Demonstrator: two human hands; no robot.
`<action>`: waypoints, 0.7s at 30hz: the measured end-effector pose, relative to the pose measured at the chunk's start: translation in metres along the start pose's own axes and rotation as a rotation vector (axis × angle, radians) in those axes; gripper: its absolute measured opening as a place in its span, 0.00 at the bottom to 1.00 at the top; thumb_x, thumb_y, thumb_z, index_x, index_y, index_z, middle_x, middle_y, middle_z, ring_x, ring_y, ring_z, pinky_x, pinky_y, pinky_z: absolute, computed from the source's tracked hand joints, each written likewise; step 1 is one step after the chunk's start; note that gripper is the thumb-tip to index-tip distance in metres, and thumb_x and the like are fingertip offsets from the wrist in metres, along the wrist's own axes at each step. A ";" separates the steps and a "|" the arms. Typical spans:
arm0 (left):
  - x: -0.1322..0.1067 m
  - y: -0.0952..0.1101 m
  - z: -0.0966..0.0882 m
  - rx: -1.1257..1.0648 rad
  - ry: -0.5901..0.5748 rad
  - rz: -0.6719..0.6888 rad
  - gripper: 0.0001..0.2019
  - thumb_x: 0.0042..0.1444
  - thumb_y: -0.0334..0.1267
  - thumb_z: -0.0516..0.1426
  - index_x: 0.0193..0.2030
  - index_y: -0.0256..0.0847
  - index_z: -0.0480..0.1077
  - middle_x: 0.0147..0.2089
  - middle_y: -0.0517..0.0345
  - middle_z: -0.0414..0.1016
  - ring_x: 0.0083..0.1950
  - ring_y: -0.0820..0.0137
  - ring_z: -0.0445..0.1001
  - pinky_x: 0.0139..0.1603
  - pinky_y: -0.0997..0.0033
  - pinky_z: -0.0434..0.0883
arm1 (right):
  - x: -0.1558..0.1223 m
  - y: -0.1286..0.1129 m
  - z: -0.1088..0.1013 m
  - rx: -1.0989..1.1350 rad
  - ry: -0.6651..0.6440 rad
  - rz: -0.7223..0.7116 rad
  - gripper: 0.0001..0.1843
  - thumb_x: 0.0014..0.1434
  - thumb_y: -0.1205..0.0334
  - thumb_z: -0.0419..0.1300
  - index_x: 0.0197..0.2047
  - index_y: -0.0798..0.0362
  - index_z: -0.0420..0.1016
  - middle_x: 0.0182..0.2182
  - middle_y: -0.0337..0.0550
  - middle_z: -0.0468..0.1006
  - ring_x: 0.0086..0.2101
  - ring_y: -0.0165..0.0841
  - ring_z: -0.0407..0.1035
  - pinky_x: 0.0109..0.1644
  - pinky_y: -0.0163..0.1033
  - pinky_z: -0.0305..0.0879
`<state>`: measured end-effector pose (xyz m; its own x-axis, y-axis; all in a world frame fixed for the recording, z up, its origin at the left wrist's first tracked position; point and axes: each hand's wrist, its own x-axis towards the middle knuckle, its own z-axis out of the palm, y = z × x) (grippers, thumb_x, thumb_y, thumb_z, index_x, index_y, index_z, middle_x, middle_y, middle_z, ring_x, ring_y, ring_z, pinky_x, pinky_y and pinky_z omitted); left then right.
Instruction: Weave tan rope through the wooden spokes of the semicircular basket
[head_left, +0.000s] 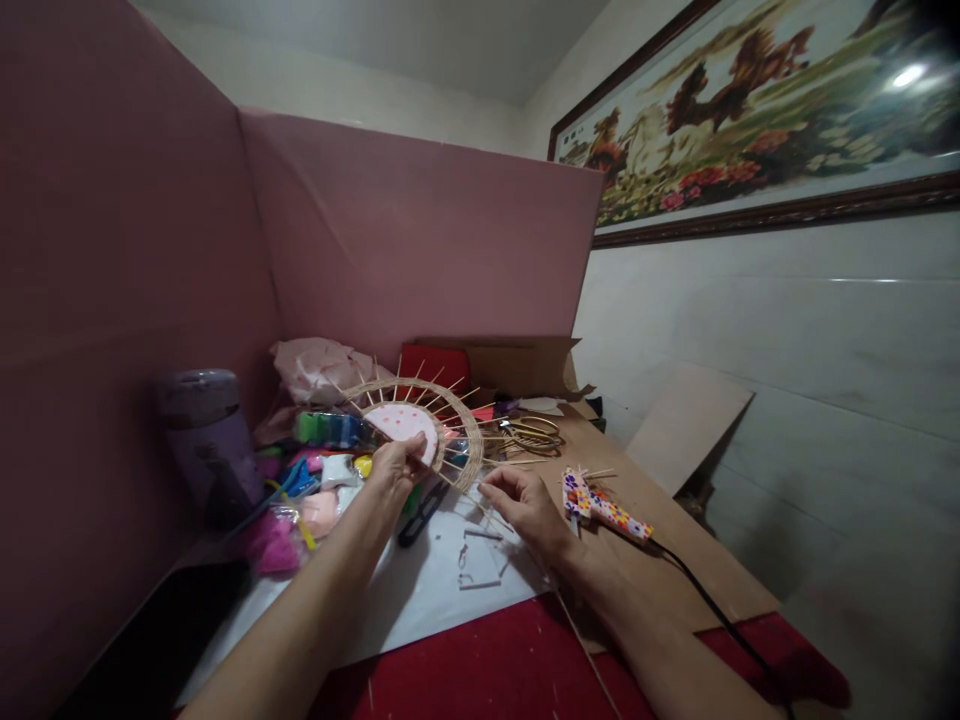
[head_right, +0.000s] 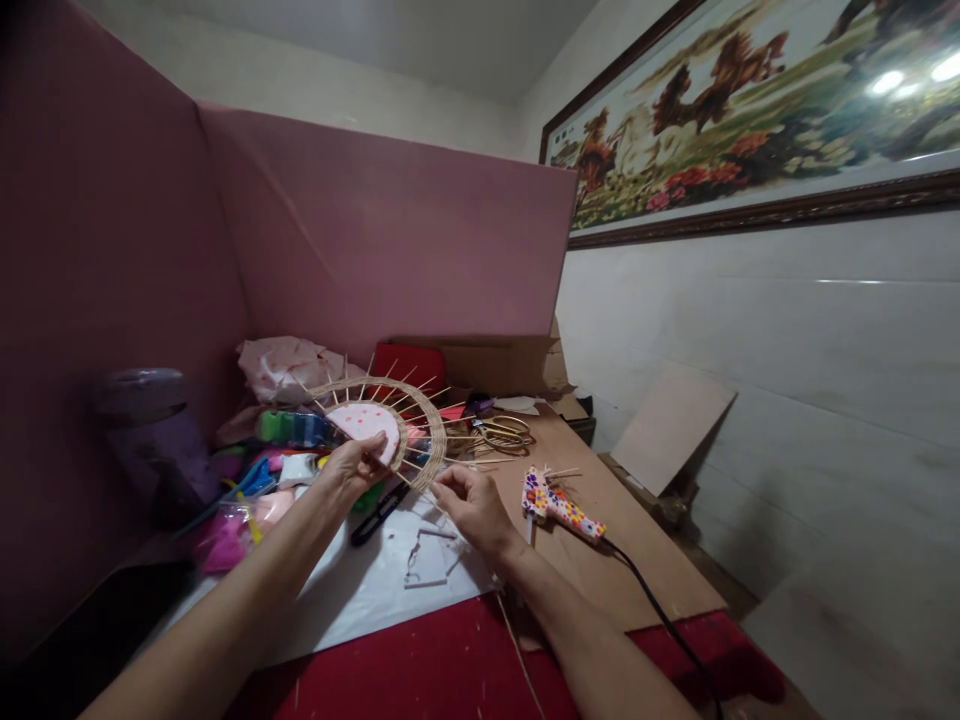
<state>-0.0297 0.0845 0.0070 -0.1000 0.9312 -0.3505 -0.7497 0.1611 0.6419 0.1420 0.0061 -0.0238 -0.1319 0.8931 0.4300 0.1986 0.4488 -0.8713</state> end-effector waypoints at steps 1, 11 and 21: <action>-0.003 -0.001 0.001 0.009 -0.011 0.024 0.10 0.40 0.18 0.58 0.30 0.32 0.67 0.20 0.59 0.70 0.18 0.74 0.69 0.21 0.74 0.70 | -0.002 -0.002 0.001 -0.033 -0.005 -0.015 0.10 0.54 0.58 0.56 0.28 0.56 0.70 0.21 0.35 0.64 0.22 0.25 0.56 0.25 0.31 0.52; -0.015 0.004 0.010 0.023 -0.141 0.188 0.07 0.44 0.19 0.56 0.27 0.33 0.66 0.21 0.59 0.71 0.21 0.75 0.70 0.24 0.73 0.72 | -0.017 -0.017 0.006 -0.289 -0.038 -0.210 0.08 0.57 0.63 0.52 0.34 0.55 0.71 0.17 0.32 0.57 0.19 0.25 0.51 0.24 0.33 0.47; -0.008 0.015 0.009 -0.062 -0.218 0.186 0.07 0.47 0.21 0.56 0.31 0.34 0.67 0.25 0.58 0.74 0.24 0.74 0.72 0.28 0.71 0.74 | -0.017 -0.018 0.008 -0.095 -0.007 -0.094 0.10 0.57 0.59 0.53 0.34 0.55 0.71 0.20 0.35 0.61 0.21 0.25 0.52 0.24 0.32 0.49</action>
<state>-0.0342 0.0822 0.0253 -0.1015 0.9923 -0.0711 -0.7706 -0.0332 0.6365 0.1326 -0.0170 -0.0171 -0.1609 0.8470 0.5066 0.2766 0.5314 -0.8007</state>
